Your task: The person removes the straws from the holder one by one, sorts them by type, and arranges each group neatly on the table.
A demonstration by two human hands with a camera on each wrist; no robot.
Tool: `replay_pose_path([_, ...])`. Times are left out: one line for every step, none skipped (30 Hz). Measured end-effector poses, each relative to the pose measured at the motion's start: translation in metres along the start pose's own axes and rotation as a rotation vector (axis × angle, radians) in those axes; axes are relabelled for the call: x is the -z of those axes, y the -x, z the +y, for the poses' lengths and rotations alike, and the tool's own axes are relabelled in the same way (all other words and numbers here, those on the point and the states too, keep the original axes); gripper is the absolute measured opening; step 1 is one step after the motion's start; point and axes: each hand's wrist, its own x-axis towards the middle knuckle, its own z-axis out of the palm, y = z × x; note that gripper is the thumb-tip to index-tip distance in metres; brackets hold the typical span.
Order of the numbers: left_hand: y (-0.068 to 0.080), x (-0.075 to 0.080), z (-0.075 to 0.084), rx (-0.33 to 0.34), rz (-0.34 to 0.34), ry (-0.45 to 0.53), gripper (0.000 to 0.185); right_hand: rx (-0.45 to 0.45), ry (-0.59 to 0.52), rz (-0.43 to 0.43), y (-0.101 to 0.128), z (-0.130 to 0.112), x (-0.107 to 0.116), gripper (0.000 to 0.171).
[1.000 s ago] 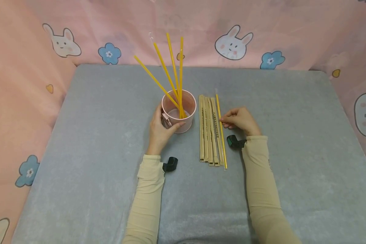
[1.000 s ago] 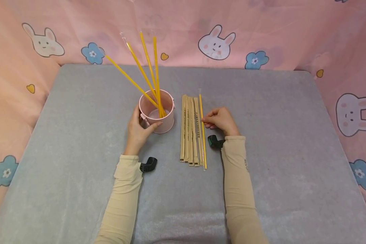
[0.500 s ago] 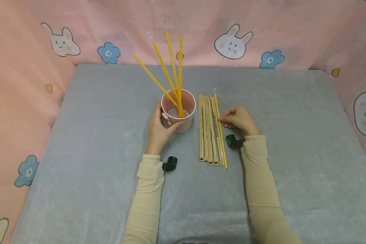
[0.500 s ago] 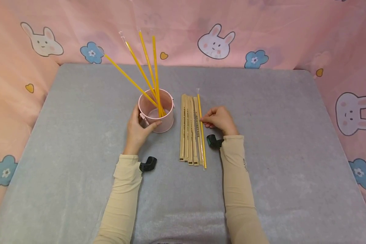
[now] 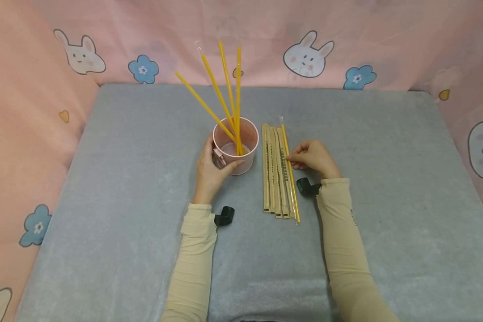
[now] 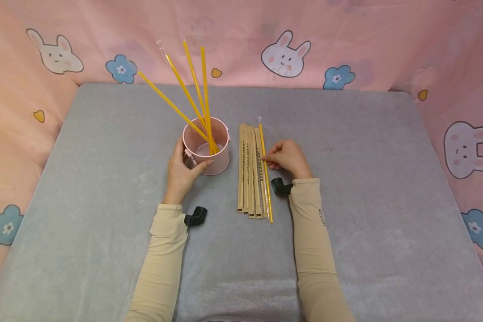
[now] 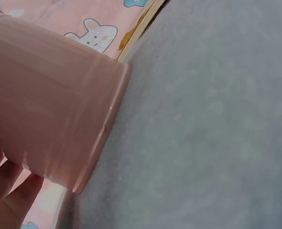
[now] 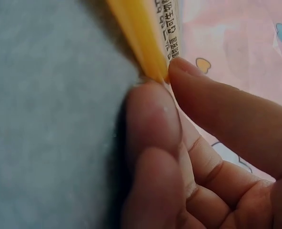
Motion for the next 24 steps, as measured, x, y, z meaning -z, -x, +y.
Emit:
replay_pose_path([0.0, -0.0001, -0.0002, -0.004, 0.001, -0.001, 0.091, -0.001, 0.0, 0.001, 0.0001, 0.0, 0.0001, 0.022])
replay_pose_path([-0.0001, -0.0002, -0.0004, -0.006, 0.002, -0.003, 0.091, -0.002, -0.001, 0.0, 0.0002, 0.0001, 0.0003, 0.023])
replay_pose_path([-0.0001, -0.0003, -0.0003, -0.009, 0.002, -0.002, 0.091, -0.003, -0.002, -0.001, 0.0002, 0.0003, 0.0004, 0.023])
replay_pose_path([-0.0002, -0.0004, -0.0005, -0.009, 0.002, -0.001, 0.091, -0.003, -0.003, -0.002, 0.0003, 0.0002, 0.0005, 0.023])
replay_pose_path([-0.0003, -0.0004, -0.0005, -0.009, 0.002, 0.001, 0.091, -0.002, -0.005, -0.003, 0.0004, 0.0002, 0.0006, 0.023])
replay_pose_path([-0.0003, -0.0004, -0.0006, -0.009, 0.003, 0.001, 0.09, -0.002, -0.007, -0.004, 0.0005, 0.0001, 0.0006, 0.023])
replay_pose_path([-0.0005, -0.0004, -0.0007, -0.008, 0.004, 0.002, 0.09, -0.003, -0.008, -0.005, 0.0005, 0.0002, 0.0007, 0.024])
replay_pose_path([-0.0005, -0.0004, -0.0008, -0.008, 0.005, 0.001, 0.09, -0.003, -0.008, -0.006, 0.0005, 0.0003, 0.0007, 0.024])
replay_pose_path([-0.0005, -0.0004, -0.0009, -0.008, 0.007, 0.0, 0.09, -0.003, -0.008, -0.005, 0.0005, 0.0003, 0.0007, 0.024])
replay_pose_path([-0.0004, -0.0004, -0.0011, -0.008, 0.009, -0.001, 0.09, -0.003, -0.006, -0.005, 0.0005, 0.0002, 0.0007, 0.024])
replay_pose_path([-0.0003, -0.0004, -0.0012, -0.008, 0.008, 0.0, 0.09, -0.004, -0.005, -0.007, 0.0005, 0.0001, 0.0005, 0.024])
replay_pose_path([-0.0002, -0.0004, -0.0013, -0.008, 0.009, 0.0, 0.09, -0.003, -0.003, -0.009, 0.0005, 0.0, 0.0003, 0.024])
replay_pose_path([-0.0001, -0.0003, -0.0013, -0.007, 0.008, 0.001, 0.09, -0.003, -0.003, -0.011, 0.0004, -0.0001, 0.0001, 0.024])
replay_pose_path([0.0001, -0.0003, -0.0012, -0.007, 0.008, 0.0, 0.09, -0.002, -0.002, -0.014, 0.0003, -0.0004, -0.0002, 0.024])
replay_pose_path([0.0001, -0.0003, -0.001, -0.006, 0.007, -0.001, 0.09, -0.003, -0.001, -0.017, 0.0001, -0.0006, -0.0006, 0.024])
replay_pose_path([0.0002, -0.0003, -0.001, -0.005, 0.006, -0.001, 0.09, -0.003, -0.001, -0.019, -0.0002, -0.0007, -0.001, 0.024])
replay_pose_path([0.0002, -0.0003, -0.0009, -0.003, 0.004, 0.0, 0.09, -0.003, -0.002, -0.022, -0.0005, -0.0008, -0.0014, 0.024])
replay_pose_path([0.0002, -0.0003, -0.0009, -0.001, 0.003, 0.0, 0.09, -0.004, -0.002, -0.023, -0.0009, -0.0008, -0.0018, 0.024])
replay_pose_path([0.0001, -0.0003, -0.0009, -0.001, 0.001, 0.0, 0.09, -0.005, -0.002, -0.022, -0.0013, -0.0008, -0.0023, 0.024])
replay_pose_path([0.0001, -0.0004, -0.0009, 0.0, 0.0, 0.0, 0.09, -0.007, -0.002, -0.022, -0.0017, -0.0006, -0.0026, 0.024])
replay_pose_path([0.0001, -0.0004, -0.001, 0.0, -0.001, 0.001, 0.091, -0.009, -0.004, -0.023, -0.0018, -0.0008, -0.0027, 0.024])
replay_pose_path([0.0, -0.0004, -0.0011, 0.0, -0.003, 0.005, 0.091, -0.01, -0.006, -0.023, -0.0021, -0.0009, -0.0029, 0.024])
replay_pose_path([-0.0002, -0.0003, -0.0012, 0.0, -0.003, 0.008, 0.091, -0.011, -0.008, -0.025, -0.0021, -0.0012, -0.0029, 0.024])
replay_pose_path([-0.0002, -0.0003, -0.0014, 0.0, -0.004, 0.01, 0.091, -0.011, -0.007, -0.027, -0.0021, -0.0013, -0.0028, 0.024])
